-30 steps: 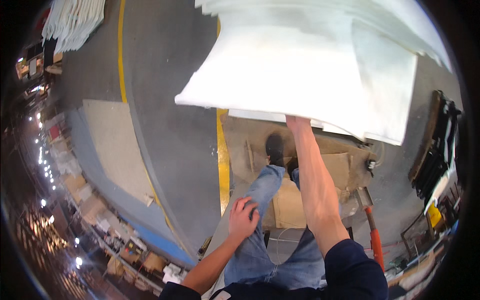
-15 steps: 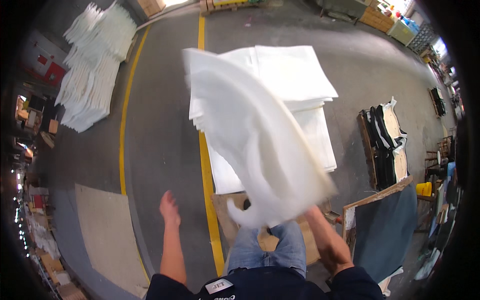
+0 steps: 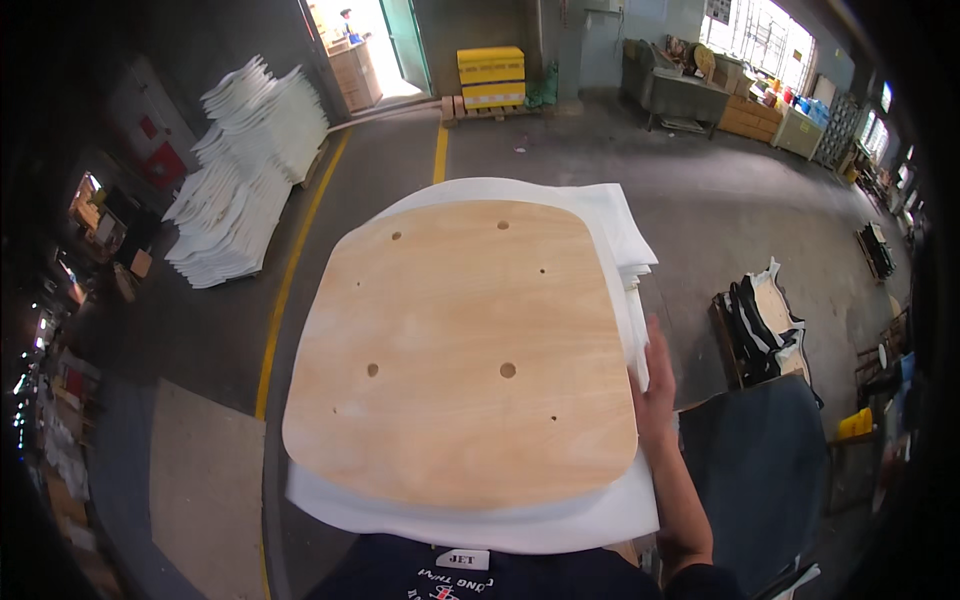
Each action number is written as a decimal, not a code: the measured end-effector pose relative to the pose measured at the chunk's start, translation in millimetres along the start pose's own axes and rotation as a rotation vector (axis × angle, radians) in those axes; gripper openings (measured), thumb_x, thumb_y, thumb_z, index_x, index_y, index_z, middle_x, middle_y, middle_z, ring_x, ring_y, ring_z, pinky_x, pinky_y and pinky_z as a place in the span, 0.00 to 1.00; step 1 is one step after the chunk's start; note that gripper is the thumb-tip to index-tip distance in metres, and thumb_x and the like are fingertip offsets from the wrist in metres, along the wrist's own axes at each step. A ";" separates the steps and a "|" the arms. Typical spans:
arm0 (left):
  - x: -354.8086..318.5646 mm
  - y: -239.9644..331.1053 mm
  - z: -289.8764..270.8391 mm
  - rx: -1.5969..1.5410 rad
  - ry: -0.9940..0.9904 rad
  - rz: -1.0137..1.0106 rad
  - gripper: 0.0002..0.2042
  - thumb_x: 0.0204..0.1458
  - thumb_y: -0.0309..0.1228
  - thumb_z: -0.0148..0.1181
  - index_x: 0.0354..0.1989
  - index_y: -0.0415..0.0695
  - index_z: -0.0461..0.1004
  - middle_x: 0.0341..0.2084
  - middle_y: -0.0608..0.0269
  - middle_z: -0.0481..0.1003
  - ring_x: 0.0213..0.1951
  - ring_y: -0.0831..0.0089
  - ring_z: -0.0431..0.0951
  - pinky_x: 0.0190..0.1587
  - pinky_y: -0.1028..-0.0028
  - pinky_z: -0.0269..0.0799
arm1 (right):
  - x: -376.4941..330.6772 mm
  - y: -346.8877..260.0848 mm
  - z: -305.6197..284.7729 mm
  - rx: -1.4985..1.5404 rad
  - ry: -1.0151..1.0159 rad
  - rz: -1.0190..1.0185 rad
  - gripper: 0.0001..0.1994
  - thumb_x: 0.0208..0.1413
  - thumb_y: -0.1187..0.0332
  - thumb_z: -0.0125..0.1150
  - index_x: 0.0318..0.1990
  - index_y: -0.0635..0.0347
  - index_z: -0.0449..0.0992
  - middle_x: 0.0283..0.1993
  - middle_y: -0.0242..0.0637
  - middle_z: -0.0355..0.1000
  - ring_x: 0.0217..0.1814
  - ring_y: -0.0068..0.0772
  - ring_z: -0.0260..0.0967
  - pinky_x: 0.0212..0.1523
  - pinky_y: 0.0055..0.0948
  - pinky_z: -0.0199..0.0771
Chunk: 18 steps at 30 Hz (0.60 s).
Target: The person assembles a seat cushion by placing a black fabric cover over a foam base, then adds a white fabric layer and a wooden board. They smooth the layers and use a pneumatic staple gun to secure the fabric to the wooden base.
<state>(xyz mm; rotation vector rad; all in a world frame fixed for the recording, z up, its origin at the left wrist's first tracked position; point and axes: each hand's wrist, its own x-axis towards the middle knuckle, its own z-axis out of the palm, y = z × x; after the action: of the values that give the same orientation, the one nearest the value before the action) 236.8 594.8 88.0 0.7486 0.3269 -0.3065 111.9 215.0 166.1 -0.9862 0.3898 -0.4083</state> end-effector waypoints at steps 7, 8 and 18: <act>-24.0 1.1 58.2 0.175 -0.146 0.058 0.34 0.62 0.57 0.44 0.68 0.43 0.62 0.63 0.56 0.67 0.63 0.63 0.65 0.66 0.61 0.56 | 24.2 156.6 -291.3 -1.196 0.039 0.208 0.26 0.68 0.49 0.49 0.66 0.56 0.68 0.64 0.33 0.69 0.63 0.23 0.66 0.59 0.24 0.66; -31.4 -0.8 59.3 0.205 -0.142 0.066 0.34 0.62 0.57 0.44 0.68 0.43 0.62 0.63 0.56 0.67 0.63 0.63 0.65 0.66 0.61 0.57 | 1.7 158.1 -278.9 -1.125 0.037 0.302 0.26 0.68 0.49 0.50 0.66 0.56 0.68 0.63 0.33 0.69 0.62 0.23 0.66 0.59 0.24 0.67; -47.2 -109.4 209.8 0.397 -0.485 -0.065 0.34 0.62 0.57 0.43 0.67 0.43 0.63 0.61 0.56 0.68 0.61 0.63 0.67 0.65 0.62 0.59 | -103.1 87.2 -339.9 -0.414 0.399 0.297 0.24 0.67 0.50 0.52 0.62 0.57 0.71 0.57 0.31 0.71 0.57 0.23 0.68 0.58 0.25 0.67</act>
<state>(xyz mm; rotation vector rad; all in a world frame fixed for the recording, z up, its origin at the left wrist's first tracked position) 189.7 378.6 184.0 1.0231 -0.1761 -0.6116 -130.2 65.7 -63.8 -1.2253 0.9988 -0.2546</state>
